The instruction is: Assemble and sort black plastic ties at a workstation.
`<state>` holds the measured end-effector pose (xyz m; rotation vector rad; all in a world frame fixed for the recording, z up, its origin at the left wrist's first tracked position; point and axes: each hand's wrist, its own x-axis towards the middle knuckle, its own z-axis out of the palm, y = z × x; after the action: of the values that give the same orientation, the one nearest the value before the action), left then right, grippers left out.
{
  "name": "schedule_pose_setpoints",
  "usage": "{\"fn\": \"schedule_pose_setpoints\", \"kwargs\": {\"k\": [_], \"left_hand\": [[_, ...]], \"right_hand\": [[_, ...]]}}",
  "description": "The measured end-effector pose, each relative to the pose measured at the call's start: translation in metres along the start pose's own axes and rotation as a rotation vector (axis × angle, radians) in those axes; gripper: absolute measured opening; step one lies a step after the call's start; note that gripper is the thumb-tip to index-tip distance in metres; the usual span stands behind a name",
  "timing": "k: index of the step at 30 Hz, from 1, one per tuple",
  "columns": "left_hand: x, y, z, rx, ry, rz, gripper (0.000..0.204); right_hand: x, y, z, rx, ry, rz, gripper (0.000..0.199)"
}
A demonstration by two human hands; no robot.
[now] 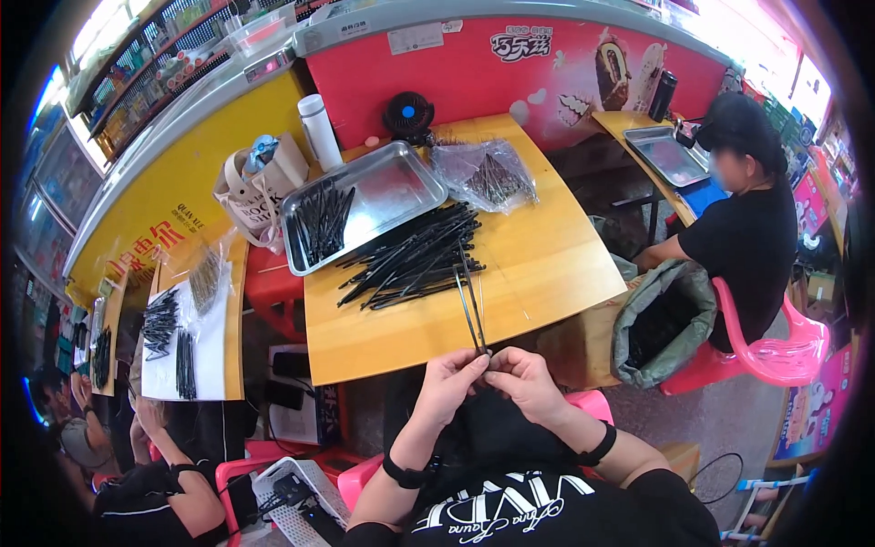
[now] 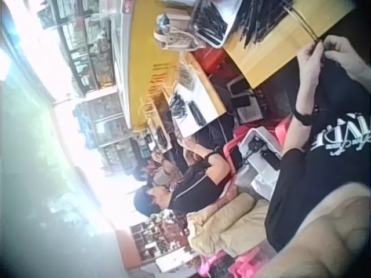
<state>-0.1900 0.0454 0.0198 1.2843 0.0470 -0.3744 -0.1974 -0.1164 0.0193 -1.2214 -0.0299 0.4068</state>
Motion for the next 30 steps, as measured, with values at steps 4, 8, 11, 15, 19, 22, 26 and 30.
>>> {"fn": "schedule_pose_setpoints", "kwargs": {"k": [4,8,11,15,19,22,26,30], "left_hand": [[-0.009,-0.010,-0.014,-0.027,0.028,0.029,0.013],[-0.021,-0.004,-0.016,-0.013,0.051,0.016,0.011],[-0.028,-0.002,-0.015,-0.003,0.038,-0.012,0.012],[-0.023,-0.012,-0.026,-0.056,0.039,0.009,0.014],[-0.018,-0.016,-0.040,-0.186,0.061,0.025,0.014],[-0.017,-0.019,-0.048,-0.256,0.044,0.070,0.015],[-0.006,-0.022,-0.055,-0.248,0.031,0.059,0.014],[-0.011,-0.023,-0.055,-0.222,0.052,0.064,0.015]], "right_hand": [[-0.001,-0.007,0.009,-0.153,-0.104,0.035,0.007],[0.015,-0.007,0.007,-0.260,-0.021,-0.118,0.011],[0.029,-0.009,0.017,-0.317,-0.013,-0.120,0.011],[0.040,0.003,0.023,-0.213,-0.005,-0.070,0.009],[0.043,0.010,0.022,-0.206,-0.033,-0.017,0.008],[0.044,0.022,0.026,-0.181,-0.109,-0.062,0.006],[0.052,0.019,0.023,-0.217,-0.100,-0.067,0.006],[0.054,0.013,0.027,-0.349,-0.156,-0.079,0.002]]}}
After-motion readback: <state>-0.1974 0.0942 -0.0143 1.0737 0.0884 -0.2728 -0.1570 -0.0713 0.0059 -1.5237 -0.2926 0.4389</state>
